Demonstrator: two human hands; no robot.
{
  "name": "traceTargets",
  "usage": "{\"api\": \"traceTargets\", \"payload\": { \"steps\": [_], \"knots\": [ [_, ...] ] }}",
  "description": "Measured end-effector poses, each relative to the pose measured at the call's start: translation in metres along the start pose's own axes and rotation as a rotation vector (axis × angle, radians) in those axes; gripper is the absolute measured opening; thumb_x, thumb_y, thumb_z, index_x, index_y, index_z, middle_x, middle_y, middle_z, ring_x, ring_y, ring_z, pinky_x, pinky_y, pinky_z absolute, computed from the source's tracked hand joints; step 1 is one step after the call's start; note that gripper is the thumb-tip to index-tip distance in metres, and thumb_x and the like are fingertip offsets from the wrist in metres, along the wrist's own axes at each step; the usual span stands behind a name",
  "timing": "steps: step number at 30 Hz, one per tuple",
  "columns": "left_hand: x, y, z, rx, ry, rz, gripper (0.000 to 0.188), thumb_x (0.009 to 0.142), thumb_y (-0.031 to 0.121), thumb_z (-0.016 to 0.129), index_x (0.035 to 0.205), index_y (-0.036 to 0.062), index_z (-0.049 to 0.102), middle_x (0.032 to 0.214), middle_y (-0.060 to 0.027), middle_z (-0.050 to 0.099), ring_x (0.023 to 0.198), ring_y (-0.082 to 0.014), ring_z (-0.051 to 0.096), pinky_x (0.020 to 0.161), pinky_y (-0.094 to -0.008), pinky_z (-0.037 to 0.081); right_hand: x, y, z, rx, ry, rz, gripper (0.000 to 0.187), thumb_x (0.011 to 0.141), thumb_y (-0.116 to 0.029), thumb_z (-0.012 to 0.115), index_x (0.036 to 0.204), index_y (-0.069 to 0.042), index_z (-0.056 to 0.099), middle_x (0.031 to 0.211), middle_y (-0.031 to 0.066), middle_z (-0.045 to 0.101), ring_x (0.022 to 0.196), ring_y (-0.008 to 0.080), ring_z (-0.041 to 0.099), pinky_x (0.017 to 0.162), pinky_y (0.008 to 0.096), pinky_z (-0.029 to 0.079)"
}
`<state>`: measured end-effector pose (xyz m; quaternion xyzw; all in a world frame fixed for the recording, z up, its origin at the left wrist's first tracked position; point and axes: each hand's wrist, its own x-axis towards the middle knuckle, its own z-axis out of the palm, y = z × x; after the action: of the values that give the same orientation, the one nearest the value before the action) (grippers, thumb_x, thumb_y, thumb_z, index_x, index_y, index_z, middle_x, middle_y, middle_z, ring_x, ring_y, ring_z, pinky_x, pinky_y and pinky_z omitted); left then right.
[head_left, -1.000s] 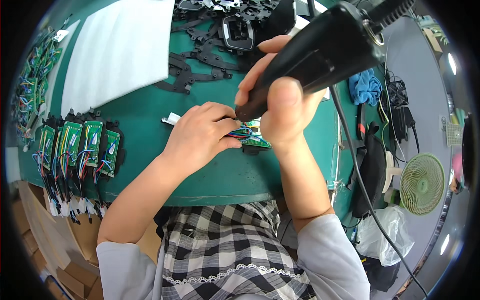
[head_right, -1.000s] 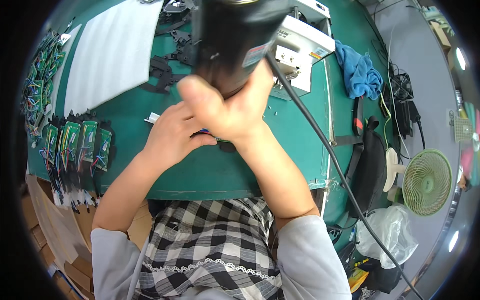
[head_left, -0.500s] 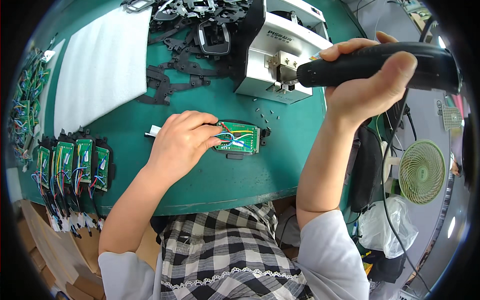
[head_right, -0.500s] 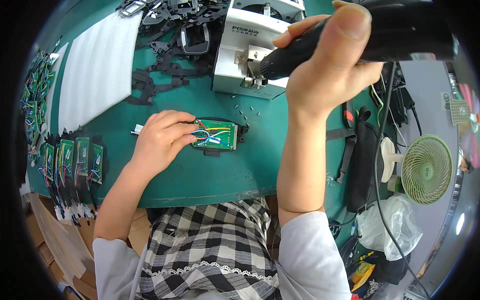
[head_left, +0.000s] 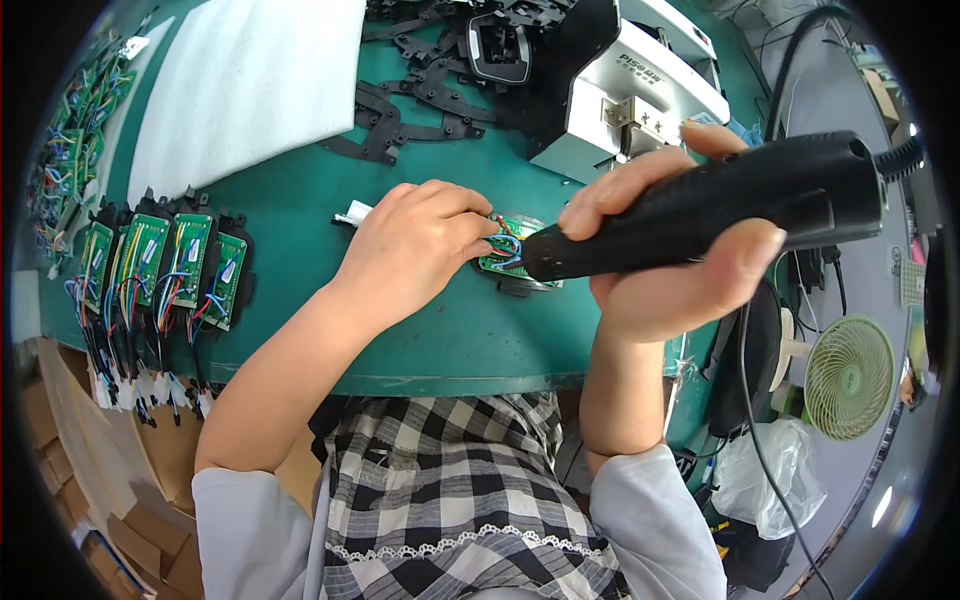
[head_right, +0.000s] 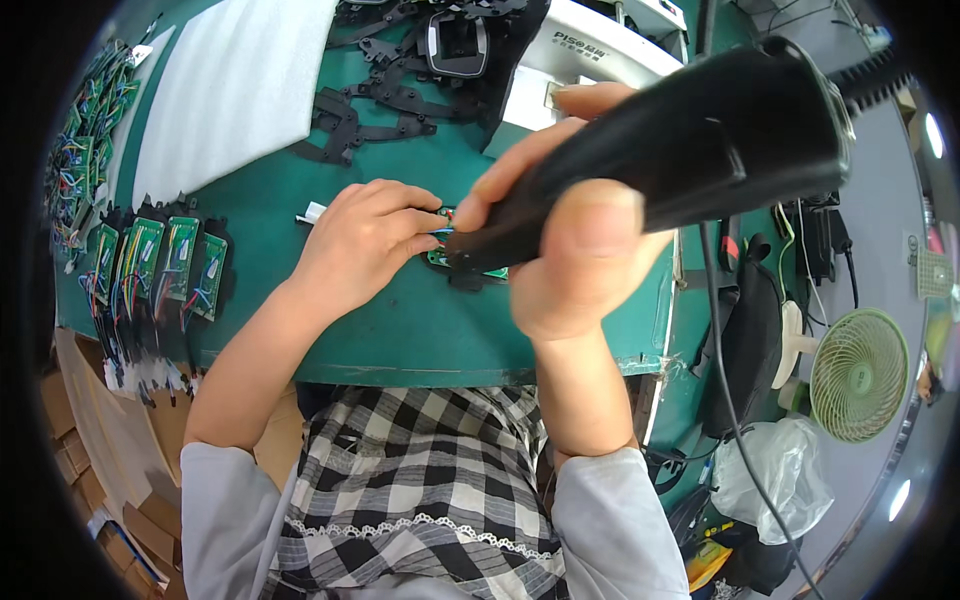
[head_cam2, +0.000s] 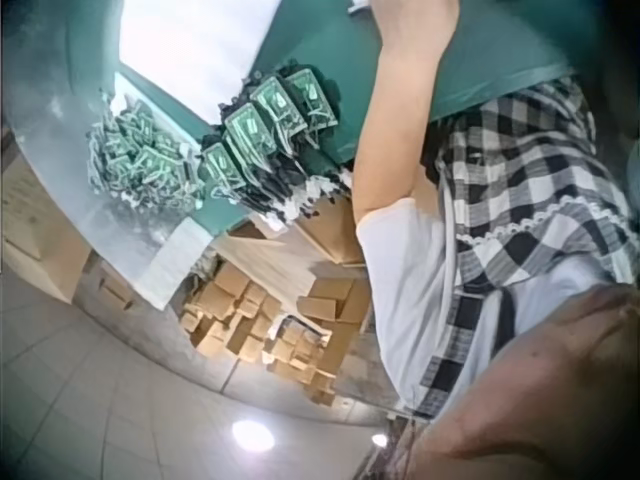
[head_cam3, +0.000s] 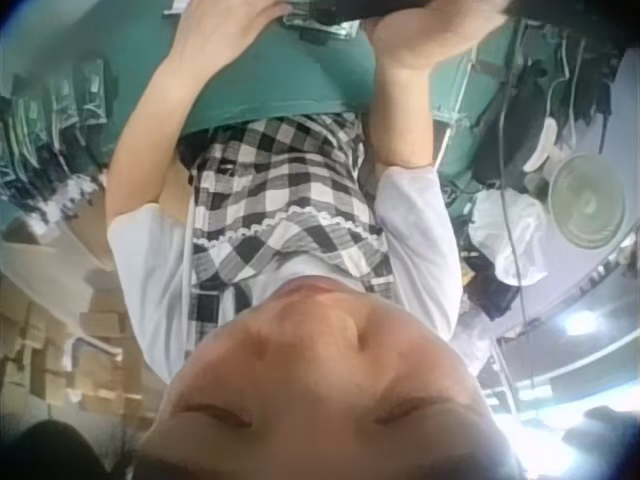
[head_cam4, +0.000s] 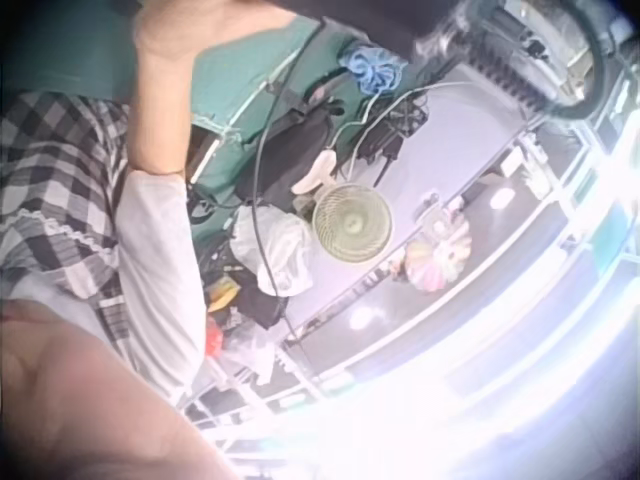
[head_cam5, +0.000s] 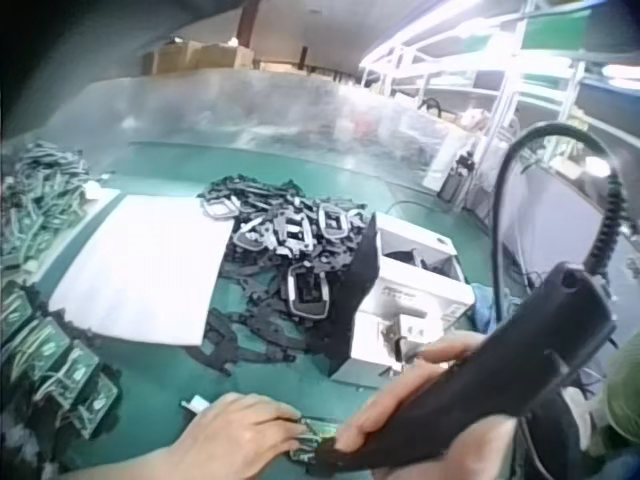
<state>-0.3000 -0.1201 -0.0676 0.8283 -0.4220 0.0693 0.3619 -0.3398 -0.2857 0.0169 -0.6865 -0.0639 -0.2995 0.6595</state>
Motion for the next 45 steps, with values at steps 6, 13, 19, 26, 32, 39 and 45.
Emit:
{"api": "traceTargets", "payload": {
  "steps": [6,13,19,26,32,39,45],
  "knots": [
    [0.001,0.0,0.001,-0.01,-0.005,-0.017,0.014,0.075,0.012,0.071,0.088,0.008,0.069,0.096,-0.0001,0.065,0.093,-0.02,0.061,0.079,-0.0344,0.045,-0.003,0.01,0.011,-0.07,-0.103,-0.008,0.081,0.083,-0.07,0.046,0.114,0.005,0.037,0.065,0.0144,0.056,0.048,0.0233,0.057,0.046,0.033,0.051],
    [-0.001,0.001,-0.002,0.038,0.021,-0.014,0.011,0.075,0.012,0.07,0.085,0.0081,0.069,0.094,0.0014,0.064,0.093,-0.0181,0.06,0.079,-0.0329,0.045,-0.007,0.012,0.021,-0.111,-0.158,-0.044,0.084,0.08,-0.074,0.049,0.108,0.005,0.041,0.062,0.012,0.057,0.047,0.0191,0.057,0.045,0.0274,0.049],
    [0.0,0.005,0.0,0.009,-0.044,-0.104,0.007,0.075,0.011,0.069,0.081,0.0082,0.068,0.093,0.0018,0.064,0.089,-0.0183,0.059,0.077,-0.0324,0.046,-0.013,0.008,0.031,-0.085,-0.131,-0.032,0.089,0.077,-0.08,0.047,0.107,0.004,0.042,0.06,0.0091,0.057,0.047,0.0166,0.057,0.045,0.0257,0.047],
    [-0.005,0.014,-0.009,0.081,-0.013,-0.058,0.039,0.075,0.017,0.072,0.112,0.0089,0.064,0.124,-0.0091,0.057,0.117,-0.0275,0.053,0.095,-0.0394,0.042,0.001,0.01,-0.016,0.192,0.158,0.089,0.072,0.089,-0.066,0.039,0.117,0.001,0.042,0.063,0.0123,0.054,0.045,0.0228,0.052,0.043,0.0333,0.044],
    [-0.002,0.023,-0.001,0.114,-0.148,-0.042,0.051,0.07,0.029,0.076,0.111,0.0052,0.058,0.102,-0.0074,0.055,0.097,-0.0241,0.054,0.083,-0.0353,0.048,0.008,0.014,-0.084,0.269,0.415,0.485,0.046,0.091,-0.048,0.056,0.118,-0.011,0.048,0.093,0.0116,0.06,0.062,0.022,0.054,0.055,0.034,0.046],
    [-0.056,0.027,-0.14,0.497,0.378,-0.408,0.047,0.066,0.024,0.078,0.108,0.0096,0.064,0.106,-0.0077,0.061,0.101,-0.0272,0.056,0.087,-0.0371,0.046,-0.031,0.055,-0.127,-0.403,0.534,0.42,0.07,0.087,-0.01,0.063,0.144,-0.011,0.023,0.109,0.0114,0.056,0.079,0.0191,0.062,0.064,0.035,0.051],
    [-0.147,-0.021,-0.216,0.918,0.273,-0.936,0.049,0.08,0.038,0.068,0.117,0.0051,0.06,0.114,-0.0133,0.061,0.108,-0.0316,0.054,0.093,-0.04,0.042,-0.034,0.076,-0.144,-0.698,0.32,0.365,0.084,0.085,-0.006,0.064,0.15,-0.011,0.012,0.103,0.0098,0.057,0.085,0.017,0.054,0.078,0.0296,0.044]
  ]
}}
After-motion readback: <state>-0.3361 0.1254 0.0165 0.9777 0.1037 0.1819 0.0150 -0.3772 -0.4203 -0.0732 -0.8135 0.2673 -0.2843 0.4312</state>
